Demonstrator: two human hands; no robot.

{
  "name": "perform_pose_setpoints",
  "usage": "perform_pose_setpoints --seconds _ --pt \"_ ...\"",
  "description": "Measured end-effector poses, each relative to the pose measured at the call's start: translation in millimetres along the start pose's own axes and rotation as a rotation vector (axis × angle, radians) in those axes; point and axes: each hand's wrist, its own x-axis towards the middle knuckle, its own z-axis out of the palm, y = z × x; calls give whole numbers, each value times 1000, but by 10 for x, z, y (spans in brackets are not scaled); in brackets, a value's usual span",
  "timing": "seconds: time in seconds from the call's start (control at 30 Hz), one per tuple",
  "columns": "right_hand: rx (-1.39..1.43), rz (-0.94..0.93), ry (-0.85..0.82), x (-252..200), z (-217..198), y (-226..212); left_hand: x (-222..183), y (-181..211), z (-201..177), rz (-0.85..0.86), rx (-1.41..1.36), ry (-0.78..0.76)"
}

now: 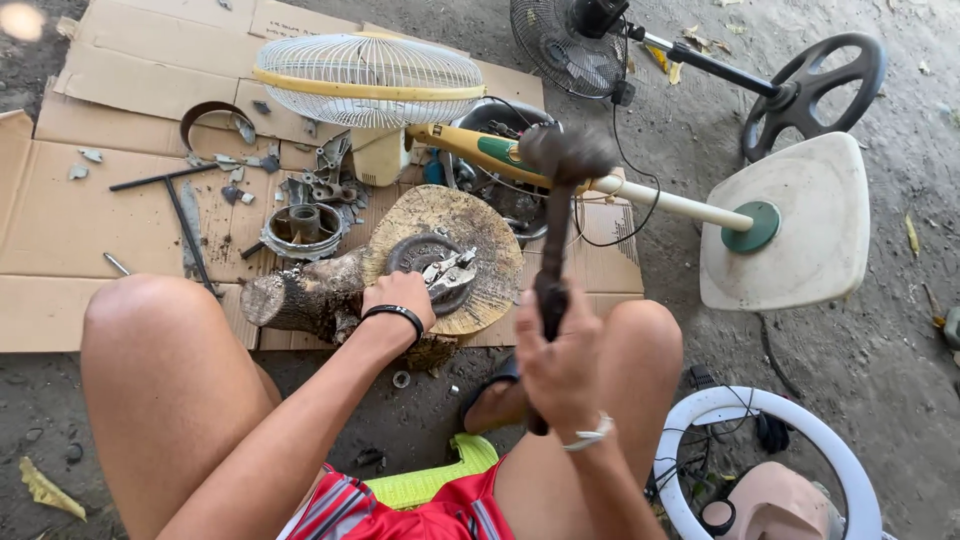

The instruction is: Disassembling a fan motor assembly using a hammer and pliers on a wooden block.

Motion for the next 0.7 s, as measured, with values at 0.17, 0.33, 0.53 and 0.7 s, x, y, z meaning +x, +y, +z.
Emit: perform_pose_setpoints --seconds 0.17,0.33,0.53,0.7 --pt "-344 475 -217 -300 219 412 55 -104 140 -26 42 -15" --pt "-77 645 -112 -442 149 615 98 -41 240 34 114 -15" --pt "90 787 -99 -401 206 623 -38 -120 -51 -21 -32 -63" --pt "204 928 -66 -420 301 816 -126 -196 -215 -58 -142 -75"
